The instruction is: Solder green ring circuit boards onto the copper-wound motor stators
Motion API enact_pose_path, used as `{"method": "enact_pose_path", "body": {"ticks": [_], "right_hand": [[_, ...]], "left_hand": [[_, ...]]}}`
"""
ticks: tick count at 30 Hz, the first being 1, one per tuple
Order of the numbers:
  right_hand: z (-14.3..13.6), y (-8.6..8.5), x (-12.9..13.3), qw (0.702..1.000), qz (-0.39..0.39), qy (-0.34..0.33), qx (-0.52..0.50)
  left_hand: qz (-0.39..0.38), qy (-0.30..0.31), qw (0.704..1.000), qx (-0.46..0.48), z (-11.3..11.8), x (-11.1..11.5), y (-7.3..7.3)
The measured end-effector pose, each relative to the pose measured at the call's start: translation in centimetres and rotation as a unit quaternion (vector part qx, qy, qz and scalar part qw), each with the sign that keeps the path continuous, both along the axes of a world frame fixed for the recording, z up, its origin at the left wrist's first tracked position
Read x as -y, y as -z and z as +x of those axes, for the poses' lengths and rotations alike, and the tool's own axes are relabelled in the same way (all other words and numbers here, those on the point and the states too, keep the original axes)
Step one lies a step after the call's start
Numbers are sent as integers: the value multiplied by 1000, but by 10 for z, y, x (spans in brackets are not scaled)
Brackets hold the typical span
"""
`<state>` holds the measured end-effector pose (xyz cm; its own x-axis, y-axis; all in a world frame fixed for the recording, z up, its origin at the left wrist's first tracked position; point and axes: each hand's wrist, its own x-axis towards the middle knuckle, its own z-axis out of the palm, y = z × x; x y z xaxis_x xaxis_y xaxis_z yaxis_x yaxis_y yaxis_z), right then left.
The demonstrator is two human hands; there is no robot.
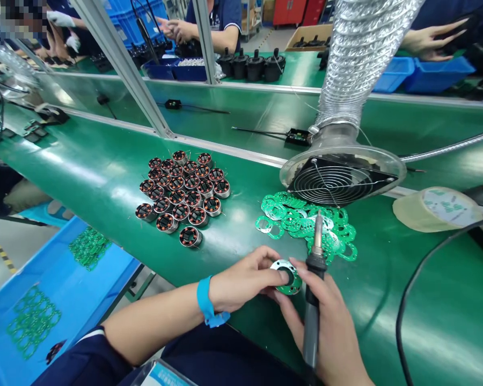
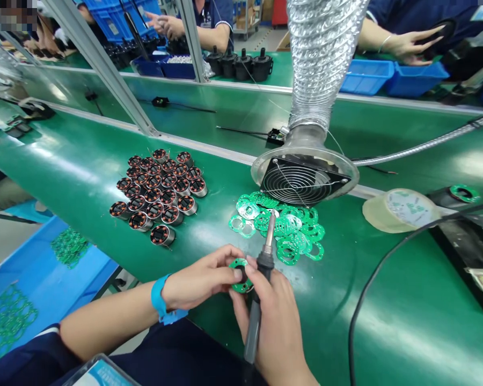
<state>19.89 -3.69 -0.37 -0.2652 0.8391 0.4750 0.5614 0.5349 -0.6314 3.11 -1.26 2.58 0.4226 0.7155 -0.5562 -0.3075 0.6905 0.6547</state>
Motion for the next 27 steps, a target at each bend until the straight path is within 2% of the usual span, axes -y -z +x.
{"method": "enact_pose_path", "body": {"ticks": [5, 9, 13, 16, 20, 23, 25, 27], "right_hand": [[-2, -2, 0, 996, -56, 16, -67], [-5, 0, 2, 996, -13, 13, -85], [-20, 5, 6, 973, 4, 27, -231], [-35, 9, 10, 940, -16, 52, -338], [-37, 6, 9, 921, -66, 76, -377], [-14, 1, 6, 935, -79, 88, -335], [9, 4, 4, 951, -55, 127, -278], [30, 14, 1, 948, 3, 202, -245]], "left_hand": [[-34, -2, 998, 49, -2, 2, 1], [-44, -42, 997, 50, 1, 5, -4], [-38, -81, 994, 63, 11, 9, -8], [0, -105, 994, 32, 19, 15, -4], [109, -87, 990, -30, 14, 13, 1], [171, -42, 980, -94, -10, -17, -8], [206, -45, 958, -193, -29, -55, -19], [222, -71, 915, -331, -44, -106, -29]]}}
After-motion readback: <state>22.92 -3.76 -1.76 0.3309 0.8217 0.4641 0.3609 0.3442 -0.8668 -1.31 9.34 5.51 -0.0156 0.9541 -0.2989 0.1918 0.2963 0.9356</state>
